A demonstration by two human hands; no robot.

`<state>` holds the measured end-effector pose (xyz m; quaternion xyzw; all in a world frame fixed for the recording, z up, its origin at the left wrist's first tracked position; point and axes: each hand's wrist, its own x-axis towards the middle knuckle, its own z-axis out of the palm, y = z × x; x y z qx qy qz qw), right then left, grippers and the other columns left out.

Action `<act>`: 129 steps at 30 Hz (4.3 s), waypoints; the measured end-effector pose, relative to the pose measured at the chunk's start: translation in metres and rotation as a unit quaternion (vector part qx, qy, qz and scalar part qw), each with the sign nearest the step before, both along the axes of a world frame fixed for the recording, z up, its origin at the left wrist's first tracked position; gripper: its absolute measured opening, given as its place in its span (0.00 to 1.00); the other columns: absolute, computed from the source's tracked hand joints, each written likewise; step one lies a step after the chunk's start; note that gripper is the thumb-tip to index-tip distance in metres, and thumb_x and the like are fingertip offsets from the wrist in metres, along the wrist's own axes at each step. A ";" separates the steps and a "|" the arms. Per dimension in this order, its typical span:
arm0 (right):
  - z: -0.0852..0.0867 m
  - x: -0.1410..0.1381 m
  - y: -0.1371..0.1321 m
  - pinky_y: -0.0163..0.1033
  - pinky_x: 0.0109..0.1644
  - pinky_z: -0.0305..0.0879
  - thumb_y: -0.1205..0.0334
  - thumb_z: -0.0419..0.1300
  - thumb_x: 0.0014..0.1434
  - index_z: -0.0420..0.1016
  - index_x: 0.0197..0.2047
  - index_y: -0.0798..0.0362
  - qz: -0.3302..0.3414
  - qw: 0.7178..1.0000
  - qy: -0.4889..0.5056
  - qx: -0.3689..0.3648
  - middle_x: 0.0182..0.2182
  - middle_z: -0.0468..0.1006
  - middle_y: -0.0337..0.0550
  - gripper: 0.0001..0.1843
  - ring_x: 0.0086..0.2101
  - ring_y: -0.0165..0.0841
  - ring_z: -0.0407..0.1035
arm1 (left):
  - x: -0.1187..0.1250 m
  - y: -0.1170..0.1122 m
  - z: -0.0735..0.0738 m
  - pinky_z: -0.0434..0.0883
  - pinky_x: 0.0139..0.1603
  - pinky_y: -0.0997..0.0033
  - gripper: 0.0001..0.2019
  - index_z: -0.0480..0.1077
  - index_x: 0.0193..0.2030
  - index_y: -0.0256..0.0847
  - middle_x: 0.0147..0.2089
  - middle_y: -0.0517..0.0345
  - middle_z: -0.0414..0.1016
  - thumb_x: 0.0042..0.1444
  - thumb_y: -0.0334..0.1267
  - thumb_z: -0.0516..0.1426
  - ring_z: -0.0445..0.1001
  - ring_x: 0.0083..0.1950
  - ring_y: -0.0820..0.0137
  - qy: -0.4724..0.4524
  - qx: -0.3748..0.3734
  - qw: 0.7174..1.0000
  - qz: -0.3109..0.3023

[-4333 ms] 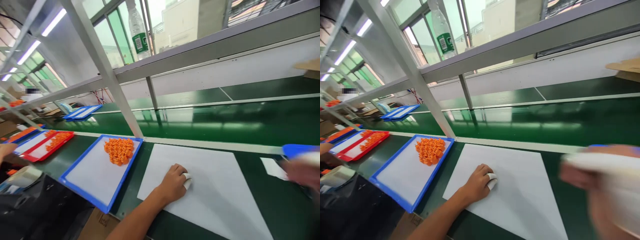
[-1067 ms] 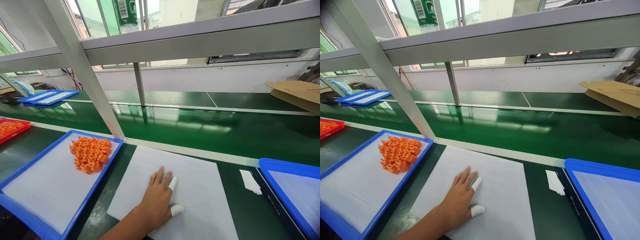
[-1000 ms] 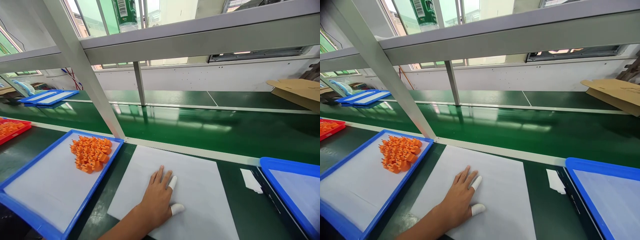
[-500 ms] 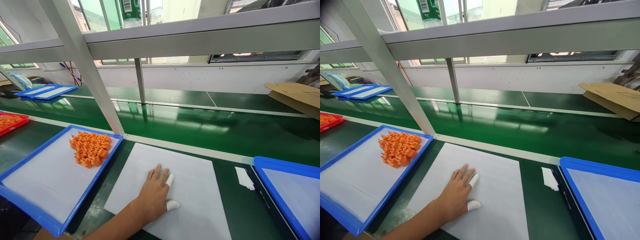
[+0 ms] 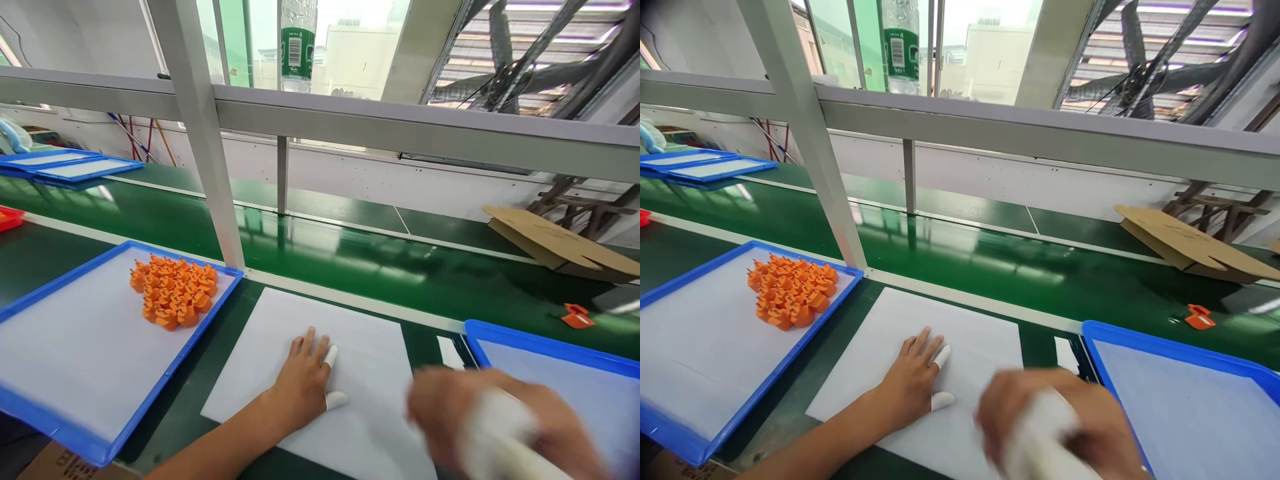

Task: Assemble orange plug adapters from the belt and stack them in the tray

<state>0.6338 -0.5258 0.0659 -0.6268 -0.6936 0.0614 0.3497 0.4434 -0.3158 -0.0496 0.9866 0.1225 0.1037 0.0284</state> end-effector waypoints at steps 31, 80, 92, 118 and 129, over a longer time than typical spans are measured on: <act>-0.130 -0.013 0.094 0.59 0.64 0.64 0.73 0.59 0.59 0.79 0.36 0.59 -0.083 0.970 -0.228 -0.004 0.62 0.67 0.63 0.06 0.62 0.53 0.59 | 0.012 -0.010 0.030 0.80 0.49 0.67 0.21 0.67 0.45 0.40 0.49 0.50 0.75 0.55 0.14 0.45 0.75 0.49 0.67 -0.213 -0.216 0.922 -0.240; -0.119 0.002 0.091 0.50 0.69 0.59 0.75 0.56 0.53 0.77 0.54 0.60 -0.058 0.987 -0.143 -0.049 0.62 0.70 0.54 0.25 0.62 0.46 0.60 | 0.010 -0.003 0.021 0.77 0.61 0.51 0.24 0.62 0.65 0.33 0.65 0.37 0.69 0.61 0.28 0.56 0.69 0.66 0.52 -0.079 -0.027 0.989 -0.125; -0.111 0.007 0.092 0.52 0.65 0.63 0.74 0.57 0.56 0.73 0.57 0.58 -0.044 0.987 -0.137 -0.065 0.61 0.70 0.54 0.24 0.61 0.46 0.61 | 0.001 0.010 0.016 0.71 0.67 0.52 0.31 0.52 0.73 0.39 0.71 0.41 0.61 0.64 0.30 0.55 0.62 0.72 0.56 -0.068 -0.105 0.983 -0.134; -0.057 0.290 0.101 0.48 0.48 0.73 0.54 0.60 0.68 0.70 0.57 0.56 -0.583 0.779 0.018 -0.229 0.49 0.76 0.49 0.19 0.44 0.38 0.74 | 0.017 0.025 -0.017 0.77 0.54 0.47 0.21 0.69 0.56 0.44 0.59 0.45 0.74 0.55 0.39 0.63 0.69 0.64 0.48 -0.156 -0.047 0.981 -0.106; -0.040 0.100 0.143 0.42 0.51 0.68 0.59 0.60 0.62 0.54 0.71 0.51 -0.236 0.967 -0.003 -0.099 0.50 0.77 0.50 0.36 0.45 0.40 0.73 | 0.010 0.025 0.023 0.73 0.63 0.50 0.24 0.60 0.68 0.49 0.68 0.47 0.66 0.66 0.41 0.56 0.70 0.65 0.58 -0.137 -0.358 0.923 -0.021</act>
